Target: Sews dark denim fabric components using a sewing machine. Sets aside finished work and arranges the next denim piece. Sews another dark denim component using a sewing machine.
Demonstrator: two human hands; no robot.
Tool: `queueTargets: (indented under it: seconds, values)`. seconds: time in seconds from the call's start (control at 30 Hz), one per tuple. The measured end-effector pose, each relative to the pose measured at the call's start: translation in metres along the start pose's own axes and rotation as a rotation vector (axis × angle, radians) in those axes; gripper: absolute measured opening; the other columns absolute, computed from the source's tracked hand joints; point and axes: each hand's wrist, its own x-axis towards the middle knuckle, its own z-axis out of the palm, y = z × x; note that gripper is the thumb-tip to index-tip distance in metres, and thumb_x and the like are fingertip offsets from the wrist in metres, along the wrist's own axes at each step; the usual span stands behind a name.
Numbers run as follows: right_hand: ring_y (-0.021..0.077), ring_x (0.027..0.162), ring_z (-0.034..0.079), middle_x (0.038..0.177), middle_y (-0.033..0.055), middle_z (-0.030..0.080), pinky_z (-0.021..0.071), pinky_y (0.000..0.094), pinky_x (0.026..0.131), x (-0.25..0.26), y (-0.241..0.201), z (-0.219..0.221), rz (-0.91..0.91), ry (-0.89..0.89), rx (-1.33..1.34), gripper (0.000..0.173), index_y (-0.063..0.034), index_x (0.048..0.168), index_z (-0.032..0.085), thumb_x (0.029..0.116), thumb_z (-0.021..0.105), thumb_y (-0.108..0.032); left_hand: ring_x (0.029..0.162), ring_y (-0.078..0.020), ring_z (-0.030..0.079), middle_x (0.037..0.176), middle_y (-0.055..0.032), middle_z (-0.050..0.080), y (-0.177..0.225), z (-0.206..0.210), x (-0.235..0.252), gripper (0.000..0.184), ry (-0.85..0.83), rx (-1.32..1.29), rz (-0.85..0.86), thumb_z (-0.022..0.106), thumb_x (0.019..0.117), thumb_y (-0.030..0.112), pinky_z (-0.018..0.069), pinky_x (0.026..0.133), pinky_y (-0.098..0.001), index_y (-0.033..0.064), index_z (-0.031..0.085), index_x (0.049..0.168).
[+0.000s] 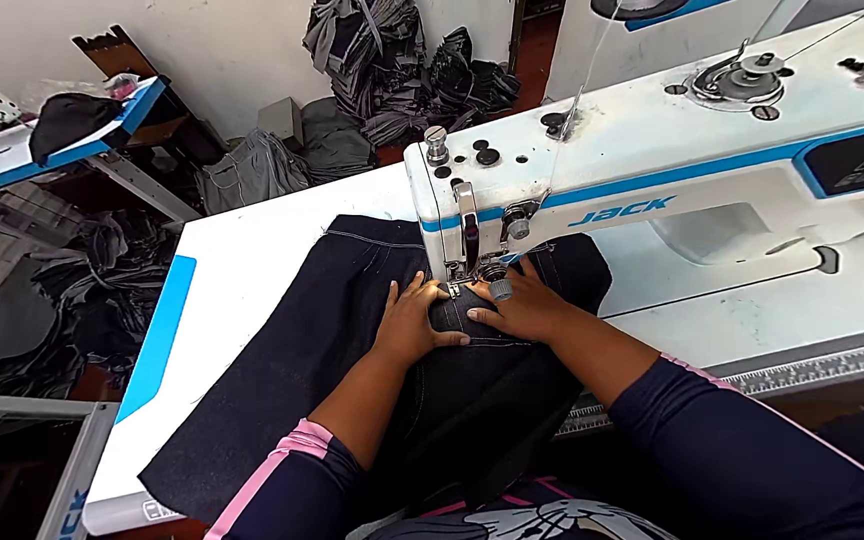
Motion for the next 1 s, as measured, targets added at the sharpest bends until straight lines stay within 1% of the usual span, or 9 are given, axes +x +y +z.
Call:
queueTargets:
  seconds: [0.1, 0.23, 0.37, 0.53, 0.7, 0.8, 0.9, 0.97, 1.0]
  values:
    - [0.0398, 0.148, 0.038, 0.142, 0.0185, 0.061, 0.0048, 0.0714, 0.120, 0.006, -0.001, -0.007, -0.006, 0.045, 0.051, 0.050, -0.0005, 0.129, 0.068, 0.1066, 0.051, -0.041, 0.152, -0.0294, 0.035, 0.145, -0.0127, 0.060, -0.003, -0.007, 0.012, 0.078, -0.033, 0.034, -0.026, 0.087, 0.0741, 0.055, 0.0090, 0.126, -0.0616, 0.0066, 0.066, 0.131]
    - [0.0413, 0.132, 0.054, 0.120, 0.0225, 0.070, 0.0178, 0.0673, 0.118, 0.018, 0.001, -0.013, 0.042, 0.065, 0.063, 0.041, 0.0034, 0.106, 0.073, 0.1062, 0.053, -0.032, 0.154, -0.0284, 0.030, 0.152, -0.0150, 0.053, -0.010, -0.014, 0.029, 0.091, -0.054, 0.065, -0.033, 0.086, 0.0746, 0.056, 0.0063, 0.127, -0.0577, 0.0017, 0.058, 0.142]
    - [0.0438, 0.127, 0.057, 0.124, 0.0275, 0.067, 0.0343, 0.0643, 0.109, 0.023, 0.001, -0.016, 0.050, 0.164, 0.099, 0.033, 0.0060, 0.118, 0.070, 0.1000, 0.062, -0.021, 0.154, -0.0283, 0.031, 0.154, -0.0144, 0.051, -0.015, -0.018, 0.041, 0.096, -0.024, 0.057, -0.009, 0.088, 0.0712, 0.056, 0.0073, 0.126, -0.0595, 0.0040, 0.055, 0.145]
    - [0.0430, 0.125, 0.058, 0.124, 0.0290, 0.066, 0.0408, 0.0600, 0.105, 0.020, -0.012, -0.036, 0.143, 0.127, 0.154, 0.033, 0.0072, 0.120, 0.068, 0.0965, 0.067, -0.016, 0.156, -0.0245, 0.028, 0.156, -0.0105, 0.050, -0.020, -0.019, 0.054, 0.098, -0.050, 0.068, -0.027, 0.088, 0.0691, 0.060, 0.0057, 0.127, -0.0580, 0.0089, 0.055, 0.146]
    - [0.0418, 0.128, 0.056, 0.128, 0.0281, 0.064, 0.0405, 0.0604, 0.106, 0.025, -0.011, -0.040, 0.232, 0.016, 0.178, 0.036, 0.0066, 0.123, 0.066, 0.0973, 0.066, -0.018, 0.156, -0.0223, 0.026, 0.157, -0.0088, 0.048, -0.016, -0.024, 0.055, 0.099, -0.068, 0.062, -0.045, 0.089, 0.0686, 0.057, 0.0042, 0.127, -0.0570, 0.0090, 0.054, 0.148]
    - [0.0412, 0.130, 0.055, 0.131, 0.0281, 0.063, 0.0389, 0.0589, 0.108, 0.023, -0.017, -0.048, 0.275, -0.028, 0.204, 0.038, 0.0072, 0.126, 0.064, 0.0970, 0.067, -0.016, 0.156, -0.0218, 0.026, 0.158, -0.0062, 0.048, -0.010, -0.029, 0.054, 0.093, -0.115, 0.147, -0.080, 0.084, 0.0739, 0.062, 0.0074, 0.127, -0.0544, 0.0113, 0.055, 0.147]
    - [0.0404, 0.129, 0.055, 0.131, 0.0269, 0.063, 0.0395, 0.0582, 0.107, 0.024, -0.019, -0.048, 0.308, -0.049, 0.188, 0.037, 0.0061, 0.126, 0.065, 0.0977, 0.065, -0.017, 0.159, -0.0252, 0.017, 0.165, -0.0079, 0.037, 0.014, -0.040, 0.047, 0.088, -0.262, 0.319, -0.191, 0.065, 0.0881, 0.069, 0.0047, 0.128, -0.0540, 0.0087, 0.050, 0.151]
    - [0.0405, 0.130, 0.055, 0.132, 0.0269, 0.062, 0.0391, 0.0588, 0.109, 0.022, -0.021, -0.051, 0.302, -0.046, 0.210, 0.037, 0.0055, 0.128, 0.064, 0.0993, 0.063, -0.017, 0.158, -0.0368, 0.017, 0.166, -0.0190, 0.031, 0.046, -0.040, 0.025, 0.083, -0.340, 0.397, -0.237, 0.054, 0.0975, 0.063, 0.0086, 0.126, -0.0598, -0.0001, 0.046, 0.151]
    - [0.0399, 0.133, 0.053, 0.136, 0.0267, 0.060, 0.0375, 0.0578, 0.110, 0.018, -0.026, -0.061, 0.307, -0.093, 0.216, 0.037, 0.0053, 0.131, 0.062, 0.1014, 0.059, -0.016, 0.156, -0.0416, 0.020, 0.164, -0.0247, 0.031, 0.064, -0.034, 0.006, 0.082, -0.349, 0.406, -0.203, 0.055, 0.0996, 0.058, 0.0133, 0.125, -0.0615, -0.0045, 0.042, 0.152]
